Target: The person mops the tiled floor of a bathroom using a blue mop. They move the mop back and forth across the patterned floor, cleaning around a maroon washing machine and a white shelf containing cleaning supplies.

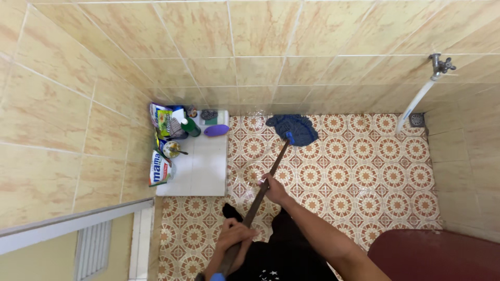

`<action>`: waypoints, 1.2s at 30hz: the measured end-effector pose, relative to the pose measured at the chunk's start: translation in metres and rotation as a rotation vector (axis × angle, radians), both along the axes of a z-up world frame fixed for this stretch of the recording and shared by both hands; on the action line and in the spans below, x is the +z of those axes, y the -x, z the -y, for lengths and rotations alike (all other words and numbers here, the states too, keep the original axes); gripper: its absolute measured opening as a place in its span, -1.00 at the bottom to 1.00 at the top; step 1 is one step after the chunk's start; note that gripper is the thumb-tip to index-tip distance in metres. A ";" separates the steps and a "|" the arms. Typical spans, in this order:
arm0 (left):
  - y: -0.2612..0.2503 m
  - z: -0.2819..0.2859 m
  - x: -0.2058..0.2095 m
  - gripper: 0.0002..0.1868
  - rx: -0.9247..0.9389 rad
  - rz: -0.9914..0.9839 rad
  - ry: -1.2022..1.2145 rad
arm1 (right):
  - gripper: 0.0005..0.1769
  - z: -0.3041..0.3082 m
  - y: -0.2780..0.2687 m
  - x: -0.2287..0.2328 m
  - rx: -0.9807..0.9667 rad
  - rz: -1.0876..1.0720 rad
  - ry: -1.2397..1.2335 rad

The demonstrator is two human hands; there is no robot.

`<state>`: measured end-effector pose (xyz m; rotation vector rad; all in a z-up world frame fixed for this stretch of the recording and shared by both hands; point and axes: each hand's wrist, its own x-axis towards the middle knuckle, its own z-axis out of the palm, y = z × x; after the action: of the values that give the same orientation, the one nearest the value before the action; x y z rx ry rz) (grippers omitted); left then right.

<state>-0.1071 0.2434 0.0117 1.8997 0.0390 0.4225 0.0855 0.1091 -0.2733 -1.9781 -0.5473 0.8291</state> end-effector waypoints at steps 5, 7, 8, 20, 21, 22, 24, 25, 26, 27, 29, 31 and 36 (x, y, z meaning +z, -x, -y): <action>0.047 -0.045 -0.010 -0.67 0.053 0.079 -0.045 | -0.80 -0.056 0.048 0.009 0.043 -0.275 -0.170; 0.075 -0.048 -0.023 -0.71 0.182 0.097 -0.044 | -0.69 -0.077 0.074 0.019 0.061 -0.358 -0.170; 0.091 -0.058 -0.029 -0.74 0.113 0.066 -0.097 | -0.61 -0.087 0.086 0.026 0.071 -0.399 -0.171; 0.196 -0.087 -0.127 -0.83 0.468 0.120 -0.574 | -0.83 -0.136 0.149 0.080 0.191 -0.200 -0.062; 0.192 -0.077 -0.134 -0.83 0.516 0.122 -0.504 | -0.87 -0.135 0.146 0.074 0.200 -0.214 -0.063; 0.188 -0.070 -0.137 -0.83 0.565 0.123 -0.433 | -0.88 -0.136 0.142 0.066 0.208 -0.227 -0.065; 0.166 -0.086 -0.142 -0.78 0.514 0.406 -0.661 | -0.82 -0.136 0.133 0.048 0.215 -0.235 -0.109; 0.156 -0.091 -0.139 -0.75 0.480 0.546 -0.775 | -0.78 -0.136 0.130 0.038 0.216 -0.231 -0.151; 0.155 -0.086 -0.138 -0.74 0.510 0.467 -0.609 | -0.73 -0.136 0.126 0.028 0.217 -0.226 -0.193; 0.153 -0.079 -0.133 -0.72 0.535 0.387 -0.444 | -0.76 -0.139 0.120 0.018 0.222 -0.192 -0.144; 0.149 -0.060 -0.122 -0.69 0.574 0.223 -0.113 | -0.82 -0.146 0.107 0.009 0.229 -0.122 -0.043; 0.139 -0.043 -0.109 -0.66 0.597 0.056 0.219 | -0.76 -0.148 0.093 0.003 0.196 -0.139 0.030; 0.109 -0.045 -0.071 -0.72 0.610 0.047 0.089 | -0.82 -0.143 0.065 -0.005 0.274 -0.046 0.017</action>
<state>-0.2165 0.2888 -0.0594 1.7630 0.6065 0.8587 0.0209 0.2523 -0.2782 -1.9191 -0.7981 1.0469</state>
